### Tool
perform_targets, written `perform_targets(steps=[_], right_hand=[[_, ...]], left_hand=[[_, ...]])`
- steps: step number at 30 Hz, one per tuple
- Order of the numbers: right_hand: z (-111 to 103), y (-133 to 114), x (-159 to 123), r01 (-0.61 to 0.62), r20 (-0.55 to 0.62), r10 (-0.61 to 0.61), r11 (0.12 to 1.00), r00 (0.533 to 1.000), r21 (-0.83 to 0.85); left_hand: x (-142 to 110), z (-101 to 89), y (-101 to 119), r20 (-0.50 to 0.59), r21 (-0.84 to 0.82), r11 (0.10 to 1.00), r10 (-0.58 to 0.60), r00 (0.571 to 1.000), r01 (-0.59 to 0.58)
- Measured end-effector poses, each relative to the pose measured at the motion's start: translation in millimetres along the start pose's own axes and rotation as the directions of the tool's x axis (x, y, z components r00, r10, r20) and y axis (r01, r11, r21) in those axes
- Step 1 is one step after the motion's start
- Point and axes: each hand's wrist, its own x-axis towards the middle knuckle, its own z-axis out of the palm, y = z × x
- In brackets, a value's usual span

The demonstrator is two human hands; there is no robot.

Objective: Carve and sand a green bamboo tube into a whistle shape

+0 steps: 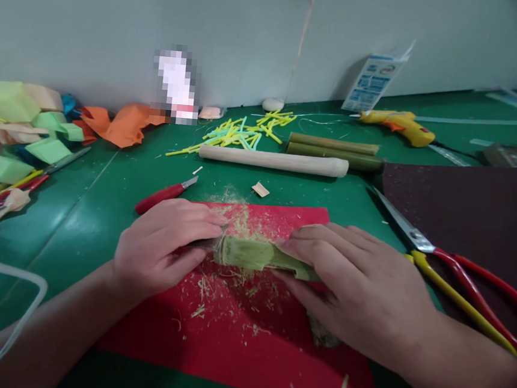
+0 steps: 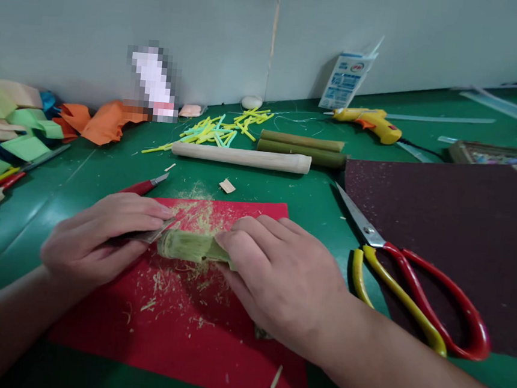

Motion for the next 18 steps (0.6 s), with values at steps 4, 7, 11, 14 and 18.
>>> perform_targets(steps=[4, 7, 11, 14, 18], right_hand=[[3.1, 0.6, 1.2, -0.048, 0.049, 0.048, 0.999, 0.998, 0.005], [5.4, 0.9, 1.7, -0.063, 0.099, 0.060, 0.998, 0.993, 0.030], [6.6, 1.6, 0.8, -0.068, 0.126, 0.065, 0.998, 0.990, 0.018], [6.9, 1.9, -0.1, -0.053, 0.116, 0.052, 0.999, 0.992, 0.005], [6.9, 0.2, -0.9, -0.042, 0.096, 0.041, 0.999, 0.995, 0.005]], left_hand=[[0.8, 1.0, -4.3, 0.091, 0.075, 0.995, 0.060, 0.994, -0.067], [1.6, 2.5, -8.0, 0.192, 0.139, 0.985, 0.069, 0.979, -0.097], [1.4, 4.9, -9.8, 0.301, 0.180, 0.967, 0.118, 0.946, -0.178], [1.0, 6.5, -9.7, 0.328, 0.161, 0.967, 0.136, 0.935, -0.197], [1.2, 8.2, -9.3, 0.351, 0.122, 0.978, 0.120, 0.929, -0.172]])
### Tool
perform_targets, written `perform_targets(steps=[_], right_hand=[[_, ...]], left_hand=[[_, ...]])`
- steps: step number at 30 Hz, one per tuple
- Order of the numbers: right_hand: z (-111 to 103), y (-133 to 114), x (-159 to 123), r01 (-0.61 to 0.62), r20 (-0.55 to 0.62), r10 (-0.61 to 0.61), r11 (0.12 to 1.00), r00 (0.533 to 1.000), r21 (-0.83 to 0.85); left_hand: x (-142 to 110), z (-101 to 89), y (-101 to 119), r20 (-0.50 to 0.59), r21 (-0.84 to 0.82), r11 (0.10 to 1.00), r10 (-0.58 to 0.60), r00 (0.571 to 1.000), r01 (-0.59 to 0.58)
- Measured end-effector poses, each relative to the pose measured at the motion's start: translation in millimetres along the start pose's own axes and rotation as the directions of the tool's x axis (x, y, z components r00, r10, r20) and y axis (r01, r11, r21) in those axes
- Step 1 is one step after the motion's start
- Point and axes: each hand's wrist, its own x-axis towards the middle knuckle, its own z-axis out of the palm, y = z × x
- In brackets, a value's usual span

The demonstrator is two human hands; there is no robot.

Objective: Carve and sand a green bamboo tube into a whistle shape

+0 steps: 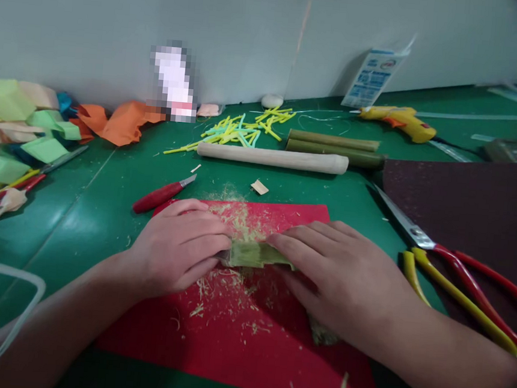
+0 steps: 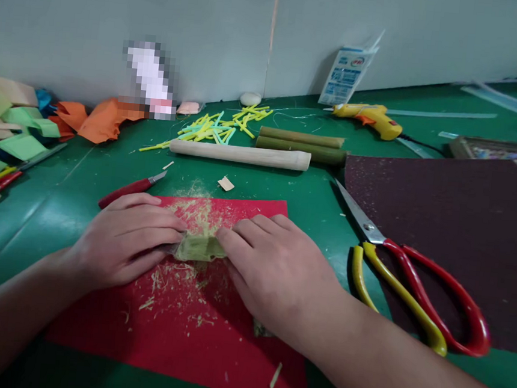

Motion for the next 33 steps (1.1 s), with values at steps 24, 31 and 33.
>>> perform_targets(steps=[24, 31, 33], right_hand=[[0.8, 0.8, -0.6, -0.057, 0.076, 0.059, 0.998, 0.995, -0.026], [2.8, 1.8, 1.3, -0.083, 0.096, 0.086, 0.996, 0.992, -0.033], [3.9, 2.1, 1.4, -0.087, 0.101, 0.089, 0.996, 0.991, -0.025]], left_hand=[[-0.4, -1.0, 6.5, 0.119, -0.237, 0.939, -0.227, 0.966, 0.250], [-1.2, 2.0, 3.8, 0.083, -0.220, 0.944, -0.233, 0.969, 0.245], [-2.8, 3.7, 2.8, 0.038, -0.187, 0.943, -0.272, 0.961, 0.275]])
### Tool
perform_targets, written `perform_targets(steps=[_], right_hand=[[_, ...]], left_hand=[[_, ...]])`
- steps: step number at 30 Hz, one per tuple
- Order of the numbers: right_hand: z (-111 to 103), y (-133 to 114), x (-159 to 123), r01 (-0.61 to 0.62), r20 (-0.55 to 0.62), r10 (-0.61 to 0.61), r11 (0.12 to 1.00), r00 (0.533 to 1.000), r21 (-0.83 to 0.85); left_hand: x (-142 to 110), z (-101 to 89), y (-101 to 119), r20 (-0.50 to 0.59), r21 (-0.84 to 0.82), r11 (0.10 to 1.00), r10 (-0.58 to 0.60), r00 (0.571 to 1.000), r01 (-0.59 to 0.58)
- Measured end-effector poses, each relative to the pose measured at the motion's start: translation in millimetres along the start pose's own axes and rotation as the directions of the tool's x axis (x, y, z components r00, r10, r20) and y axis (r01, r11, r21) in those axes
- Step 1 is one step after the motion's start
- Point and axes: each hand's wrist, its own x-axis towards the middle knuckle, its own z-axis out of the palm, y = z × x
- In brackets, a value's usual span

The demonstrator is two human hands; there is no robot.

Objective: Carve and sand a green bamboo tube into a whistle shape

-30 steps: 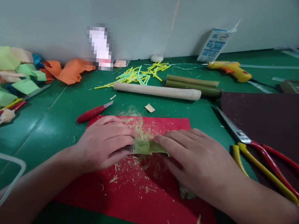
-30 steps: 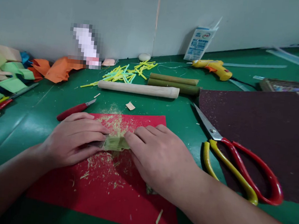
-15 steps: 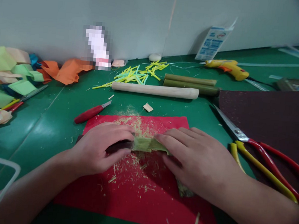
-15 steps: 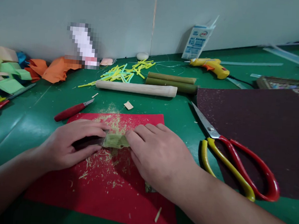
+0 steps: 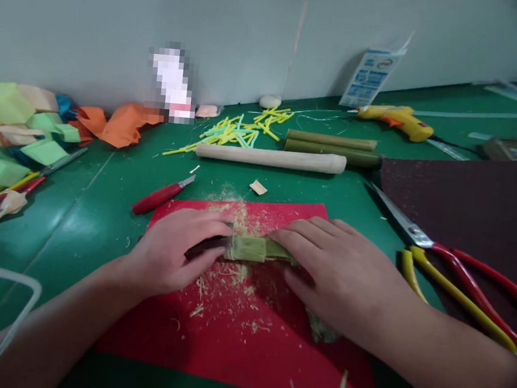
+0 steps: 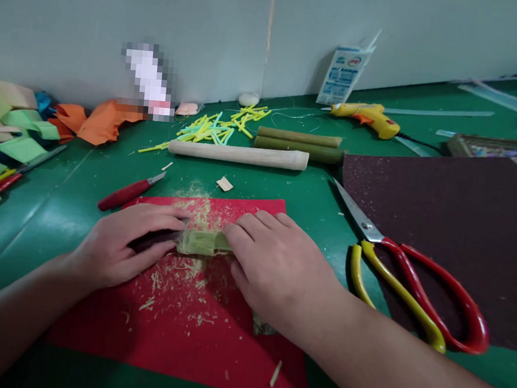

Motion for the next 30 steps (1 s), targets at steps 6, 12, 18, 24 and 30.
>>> perform_targets(steps=[6, 12, 18, 24, 30], right_hand=[[5.1, 1.5, 0.7, -0.027, 0.029, 0.025, 0.998, 0.999, 0.064], [1.5, -0.8, -0.5, -0.044, 0.020, 0.042, 0.991, 0.999, 0.130], [0.0, -1.7, 1.7, -0.029, -0.001, 0.029, 0.985, 1.000, 0.170], [-0.4, -1.4, 2.7, -0.012, -0.018, 0.016, 0.982, 1.000, 0.188], [-1.3, -3.4, 2.4, 0.022, -0.063, -0.010, 0.980, 0.998, 0.196]], left_hand=[[-1.8, 0.6, -1.8, -0.151, 0.206, 0.976, -0.033, 0.988, 0.064], [2.4, -0.6, 2.0, -0.163, 0.273, 0.960, -0.010, 0.987, 0.055], [2.6, 1.5, 2.7, -0.092, 0.226, 0.974, 0.015, 0.996, 0.006], [1.3, 1.2, 2.3, 0.017, 0.184, 0.983, -0.017, 1.000, 0.014], [0.8, -3.1, 4.7, -0.045, 0.194, 0.981, 0.026, 0.999, -0.016]])
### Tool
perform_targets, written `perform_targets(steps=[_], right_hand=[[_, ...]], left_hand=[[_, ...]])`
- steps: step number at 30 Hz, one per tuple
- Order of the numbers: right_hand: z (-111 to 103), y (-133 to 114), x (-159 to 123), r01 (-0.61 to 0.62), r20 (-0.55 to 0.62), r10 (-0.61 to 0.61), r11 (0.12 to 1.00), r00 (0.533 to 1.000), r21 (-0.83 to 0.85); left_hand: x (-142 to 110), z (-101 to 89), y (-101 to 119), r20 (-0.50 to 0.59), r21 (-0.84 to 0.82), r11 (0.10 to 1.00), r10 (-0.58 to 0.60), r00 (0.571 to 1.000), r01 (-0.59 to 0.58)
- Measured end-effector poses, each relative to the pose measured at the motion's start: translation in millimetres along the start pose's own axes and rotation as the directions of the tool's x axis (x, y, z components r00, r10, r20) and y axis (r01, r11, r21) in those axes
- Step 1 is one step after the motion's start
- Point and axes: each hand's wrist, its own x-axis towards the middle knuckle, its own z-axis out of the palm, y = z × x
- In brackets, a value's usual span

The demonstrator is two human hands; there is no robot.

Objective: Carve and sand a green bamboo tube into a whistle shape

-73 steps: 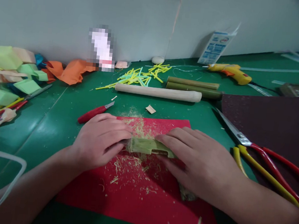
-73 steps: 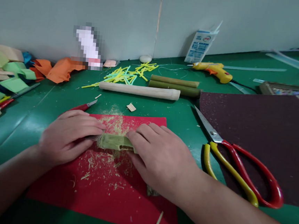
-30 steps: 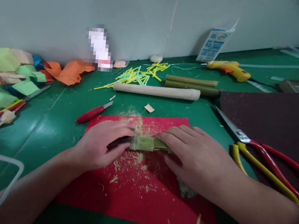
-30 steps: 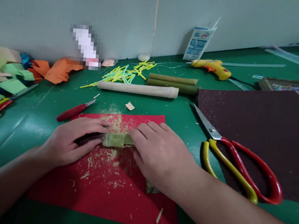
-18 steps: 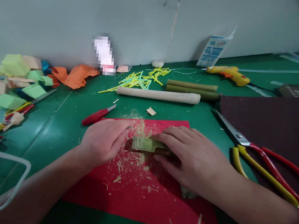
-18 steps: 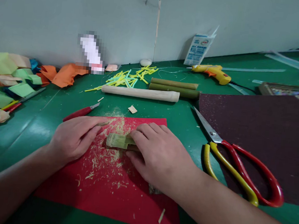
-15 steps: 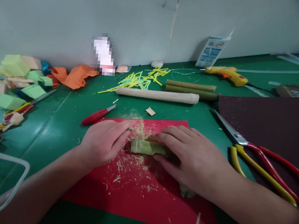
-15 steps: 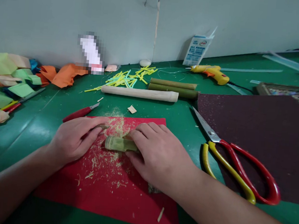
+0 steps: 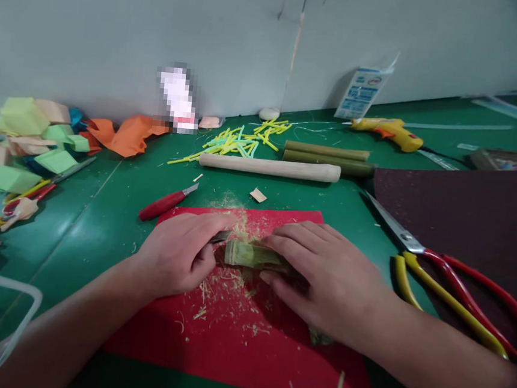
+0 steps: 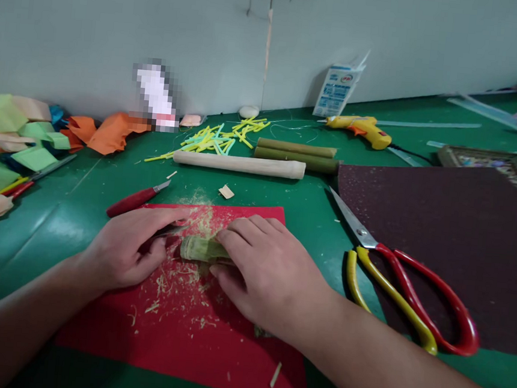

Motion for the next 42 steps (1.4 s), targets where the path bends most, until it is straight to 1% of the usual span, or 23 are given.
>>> perform_targets(steps=[3, 8, 10, 12, 15, 18, 20, 22, 24, 26, 30, 35, 40, 42], right_hand=[[0, -1, 0, 0.019, -0.036, -0.019, 1.000, 0.999, 0.010], [0, -4, 0, 0.042, -0.129, -0.039, 0.999, 0.991, 0.024], [0, -6, 1, 0.051, -0.175, -0.046, 0.998, 0.983, 0.025], [-2, -7, 3, 0.056, -0.195, -0.050, 0.998, 0.979, 0.028], [-6, -11, 11, 0.050, -0.156, -0.041, 0.997, 0.987, 0.054], [-13, -14, 21, 0.037, -0.102, -0.026, 0.994, 0.994, 0.107], [-17, -16, 27, 0.084, -0.049, -0.077, 0.984, 0.996, 0.159], [-20, -17, 32, 0.139, -0.008, -0.140, 0.976, 0.990, 0.165], [-20, -18, 35, 0.203, -0.028, -0.201, 0.965, 0.979, 0.164], [-17, -19, 37, 0.243, -0.071, -0.234, 0.954, 0.970, 0.174], [-7, -21, 37, 0.254, -0.119, -0.233, 0.944, 0.965, 0.211], [-2, -21, 40, 0.262, -0.168, -0.224, 0.932, 0.960, 0.250], [0, -22, 39, 0.245, -0.208, -0.206, 0.952, 0.956, 0.182], [1, -23, 37, 0.234, -0.216, -0.198, 0.959, 0.956, 0.159]], left_hand=[[0, -1.0, 0, -0.026, 0.009, 1.000, 0.008, 1.000, -0.008], [-2, -2.3, -2, -0.017, 0.019, 1.000, 0.006, 1.000, -0.006], [-2, -2.7, -2, -0.037, 0.021, 1.000, 0.024, 0.999, -0.023], [-3, -2.9, -2, -0.057, 0.030, 0.999, 0.037, 0.998, -0.035], [-4, -2.6, -3, -0.087, 0.042, 0.997, 0.070, 0.994, -0.067], [-7, -2.4, -5, -0.124, 0.056, 0.988, 0.152, 0.981, -0.146], [-8, -2.7, -7, -0.140, 0.073, 0.975, 0.217, 0.966, -0.208], [-9, -3.4, -7, -0.140, 0.081, 0.964, 0.264, 0.954, -0.255], [-8, -4.5, -7, -0.145, 0.072, 0.958, 0.284, 0.948, -0.277], [-7, -5.6, -6, -0.158, 0.054, 0.959, 0.283, 0.946, -0.278], [-5, -7.2, -1, -0.188, 0.035, 0.965, 0.261, 0.947, -0.259], [-2, -7.7, 6, -0.169, -0.049, 0.964, 0.251, 0.953, -0.263], [-3, -7.0, 7, -0.176, -0.158, 0.953, 0.231, 0.957, -0.259], [-3, -6.9, 7, -0.159, -0.195, 0.951, 0.210, 0.965, -0.240]])
